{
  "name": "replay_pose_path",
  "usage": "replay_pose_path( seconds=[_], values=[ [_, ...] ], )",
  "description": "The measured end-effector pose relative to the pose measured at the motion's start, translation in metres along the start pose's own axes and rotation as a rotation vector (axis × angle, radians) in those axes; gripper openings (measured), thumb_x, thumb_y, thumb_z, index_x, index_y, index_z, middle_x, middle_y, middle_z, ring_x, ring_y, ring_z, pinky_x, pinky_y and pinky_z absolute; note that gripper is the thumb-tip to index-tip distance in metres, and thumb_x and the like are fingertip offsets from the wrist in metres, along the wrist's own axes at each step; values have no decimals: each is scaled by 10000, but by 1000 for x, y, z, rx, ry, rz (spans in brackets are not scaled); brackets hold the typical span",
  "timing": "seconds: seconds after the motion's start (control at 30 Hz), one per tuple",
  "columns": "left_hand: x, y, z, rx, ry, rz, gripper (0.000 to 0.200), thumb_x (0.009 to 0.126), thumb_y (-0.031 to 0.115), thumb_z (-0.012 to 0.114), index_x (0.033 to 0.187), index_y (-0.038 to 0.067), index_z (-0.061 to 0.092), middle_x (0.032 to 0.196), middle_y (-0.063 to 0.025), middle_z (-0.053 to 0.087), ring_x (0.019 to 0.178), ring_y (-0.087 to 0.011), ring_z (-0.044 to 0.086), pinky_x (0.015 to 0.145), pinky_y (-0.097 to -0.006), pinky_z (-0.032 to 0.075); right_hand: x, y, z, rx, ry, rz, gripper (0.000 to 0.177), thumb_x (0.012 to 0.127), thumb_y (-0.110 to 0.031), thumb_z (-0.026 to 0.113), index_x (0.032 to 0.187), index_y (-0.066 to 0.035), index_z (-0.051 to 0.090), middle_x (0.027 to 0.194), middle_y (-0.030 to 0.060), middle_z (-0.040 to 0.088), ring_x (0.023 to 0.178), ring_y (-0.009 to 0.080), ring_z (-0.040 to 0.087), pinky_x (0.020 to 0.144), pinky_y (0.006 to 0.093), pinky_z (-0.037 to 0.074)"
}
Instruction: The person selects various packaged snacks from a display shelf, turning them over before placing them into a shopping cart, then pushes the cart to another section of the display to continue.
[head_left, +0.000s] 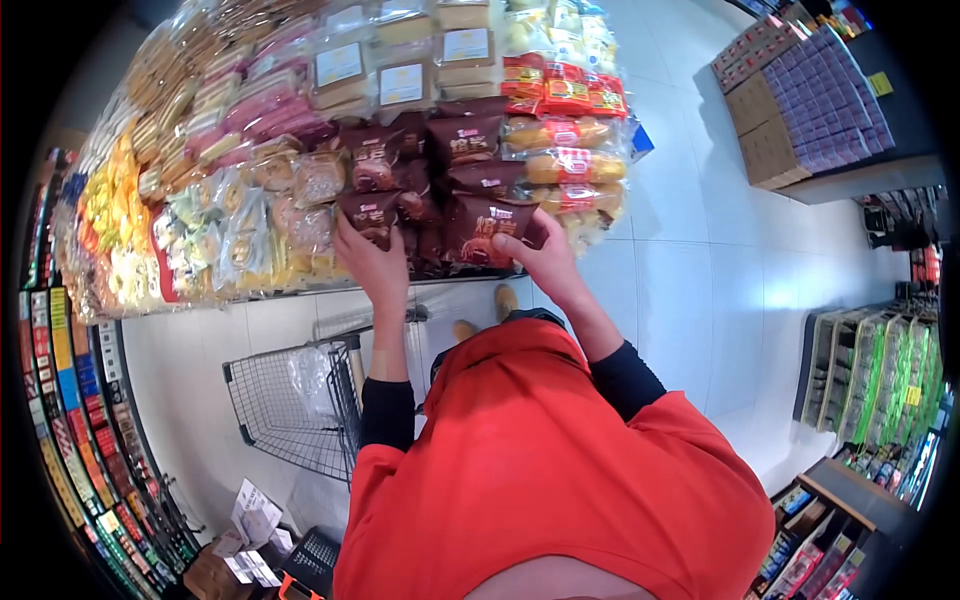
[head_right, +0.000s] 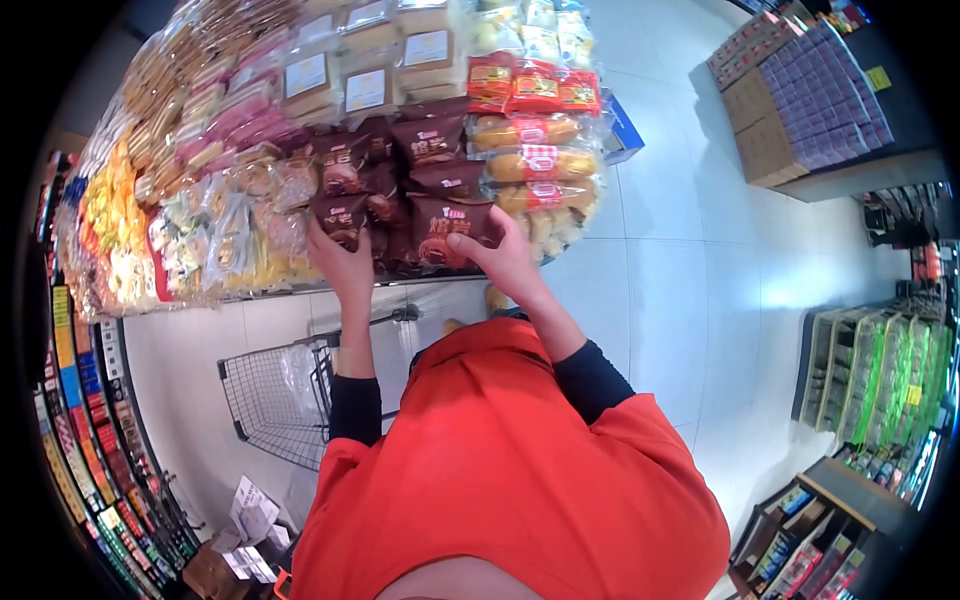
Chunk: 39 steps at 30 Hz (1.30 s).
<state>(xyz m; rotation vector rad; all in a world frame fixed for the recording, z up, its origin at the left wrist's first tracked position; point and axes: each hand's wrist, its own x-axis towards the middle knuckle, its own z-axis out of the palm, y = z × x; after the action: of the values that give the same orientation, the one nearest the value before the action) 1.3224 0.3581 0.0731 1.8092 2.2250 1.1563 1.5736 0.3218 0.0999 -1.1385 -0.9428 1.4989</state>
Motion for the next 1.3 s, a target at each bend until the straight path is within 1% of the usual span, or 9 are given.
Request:
replay_pose_path(
  seconds=[0.33, 0.43, 0.67, 0.77, 0.83, 0.9, 0.97, 1.17, 1.3],
  values=[
    [2, -1, -10, -202, 59, -158, 914, 790, 82, 817, 1516, -61, 280, 1468, -284, 375, 1342, -425, 403, 1153, -482, 309, 20, -38, -61, 73, 396, -265, 502, 909, -195, 773, 1317, -2, 555, 1193, 95, 674, 1084, 158, 639, 956, 312, 498],
    [-2, 19, -31, -514, 85, -186, 834, 809, 26, 816, 1477, -53, 323, 1233, -154, 461, 908, -196, 609, 846, -350, 514, 20, -52, -60, 48, 268, -262, 433, 922, -183, 757, 1286, -31, 576, 1123, 56, 693, 1002, 129, 651, 880, 283, 512],
    [-48, 26, -75, -923, 30, -448, 684, 800, 49, 845, 1351, 3, 441, 1178, -104, 618, 1029, -160, 630, 881, -302, 541, 1, -13, 9, -103, 38, -72, 306, 947, -143, 726, 1200, -32, 593, 1059, 37, 696, 917, 93, 639, 791, 257, 496],
    [-67, 7, -93, -874, -84, -482, 588, 888, 63, 768, 1362, 6, 425, 1114, -83, 629, 929, -136, 645, 794, -278, 558, -3, -9, 42, -115, 20, -45, 259, 950, -117, 720, 1155, -24, 591, 1029, 36, 688, 875, 94, 644, 772, 252, 512],
    [-76, 8, -96, -956, -171, -663, 261, 1034, 228, 613, 1185, 30, 537, 955, -29, 633, 838, -109, 611, 715, -241, 513, 4, -4, 40, -274, -127, 24, 273, 944, -135, 735, 1145, -24, 587, 1035, 46, 683, 879, 93, 648, 765, 247, 530],
    [-82, 7, -99, -1138, -220, -832, 363, 1104, 363, 447, 1204, 31, 557, 909, -32, 646, 772, -134, 610, 740, -283, 517, 8, 4, 50, -367, -219, -62, 304, 929, -139, 755, 1152, -25, 583, 1025, 44, 672, 891, 91, 651, 759, 243, 543],
    [-84, 13, -102, -1442, -66, -985, 380, 1086, 317, 508, 1284, -6, 528, 1046, -91, 674, 832, -164, 674, 780, -330, 573, 5, 5, 67, -122, -266, 50, 313, 916, -114, 762, 1154, -26, 579, 981, 20, 648, 817, 89, 628, 715, 237, 527],
    [-108, -21, -121, -1338, -195, -681, 353, 1063, 336, 560, 1231, 26, 542, 1037, -90, 694, 921, -204, 692, 836, -371, 562, 14, 10, 60, -149, -73, 30, 274, 933, -109, 738, 1142, -20, 585, 961, 18, 663, 820, 73, 622, 691, 234, 513],
    [-110, -27, -118, -1103, -231, -667, 297, 986, 130, 688, 1216, -14, 566, 1124, -110, 702, 980, -178, 696, 880, -316, 557, 14, 5, 57, -32, -144, -31, 272, 938, -106, 737, 1143, -14, 584, 1025, 49, 696, 922, 107, 662, 783, 265, 549]
  ],
)
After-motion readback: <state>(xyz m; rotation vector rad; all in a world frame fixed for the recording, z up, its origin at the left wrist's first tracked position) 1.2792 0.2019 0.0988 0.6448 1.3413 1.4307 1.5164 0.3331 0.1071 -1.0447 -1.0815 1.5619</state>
